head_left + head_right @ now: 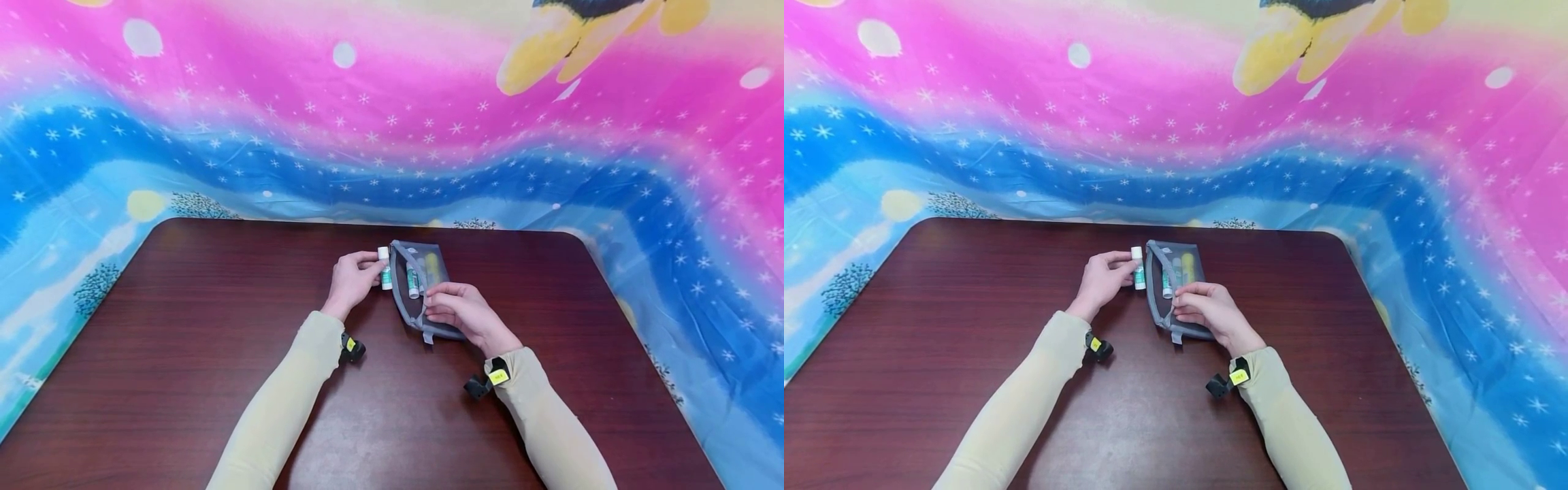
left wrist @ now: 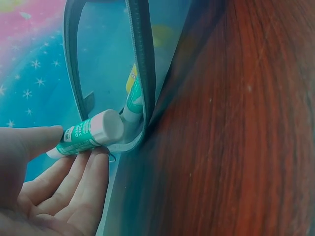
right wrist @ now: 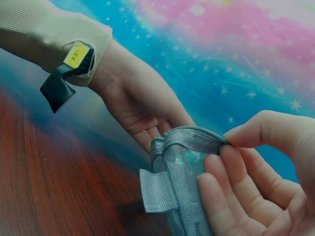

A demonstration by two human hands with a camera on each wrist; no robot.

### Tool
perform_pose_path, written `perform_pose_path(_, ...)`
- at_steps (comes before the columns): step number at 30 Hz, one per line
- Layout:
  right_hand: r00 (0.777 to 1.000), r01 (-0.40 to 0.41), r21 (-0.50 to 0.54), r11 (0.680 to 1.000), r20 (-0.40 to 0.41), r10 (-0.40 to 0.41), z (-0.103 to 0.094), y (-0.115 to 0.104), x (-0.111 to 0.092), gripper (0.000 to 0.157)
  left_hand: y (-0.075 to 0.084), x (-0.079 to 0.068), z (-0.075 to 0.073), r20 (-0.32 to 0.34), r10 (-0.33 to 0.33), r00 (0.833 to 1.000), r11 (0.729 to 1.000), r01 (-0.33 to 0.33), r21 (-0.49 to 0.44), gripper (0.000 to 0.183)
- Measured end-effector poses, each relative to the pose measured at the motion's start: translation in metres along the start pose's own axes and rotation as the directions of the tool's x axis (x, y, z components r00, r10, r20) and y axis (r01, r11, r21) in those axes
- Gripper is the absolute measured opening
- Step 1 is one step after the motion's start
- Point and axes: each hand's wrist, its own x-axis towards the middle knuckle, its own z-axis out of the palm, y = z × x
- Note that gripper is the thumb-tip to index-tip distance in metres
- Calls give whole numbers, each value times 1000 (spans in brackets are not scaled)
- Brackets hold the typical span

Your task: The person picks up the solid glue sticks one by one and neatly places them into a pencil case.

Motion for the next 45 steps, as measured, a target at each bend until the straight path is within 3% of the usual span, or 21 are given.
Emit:
perform_pose_path(11, 1000, -2, -7, 1000, -7, 2, 0, -1, 0, 25, 0, 1, 5, 45, -12, 999, 998, 15, -68, 33)
perform_pose_path(19, 1000, -3, -6, 1000, -2, 3, 0, -1, 0, 37, -2, 2, 9, 74, -42, 996, 998, 46, -46, 33)
perform_pose_path(27, 1000, 2, -2, 1000, 2, -2, 0, -2, 1, 30, -3, 5, 10, 91, -62, 994, 998, 64, -13, 34)
perform_pose_path(35, 1000, -5, -9, 1000, -1, 5, 1, -1, 0, 44, -5, 6, 12, 89, -92, 992, 995, 94, -24, 34)
perform_pose_path(45, 1000, 0, 3, 1000, -5, 0, 2, -2, -3, 24, -6, 5, 18, 145, -76, 987, 990, 91, -105, 34)
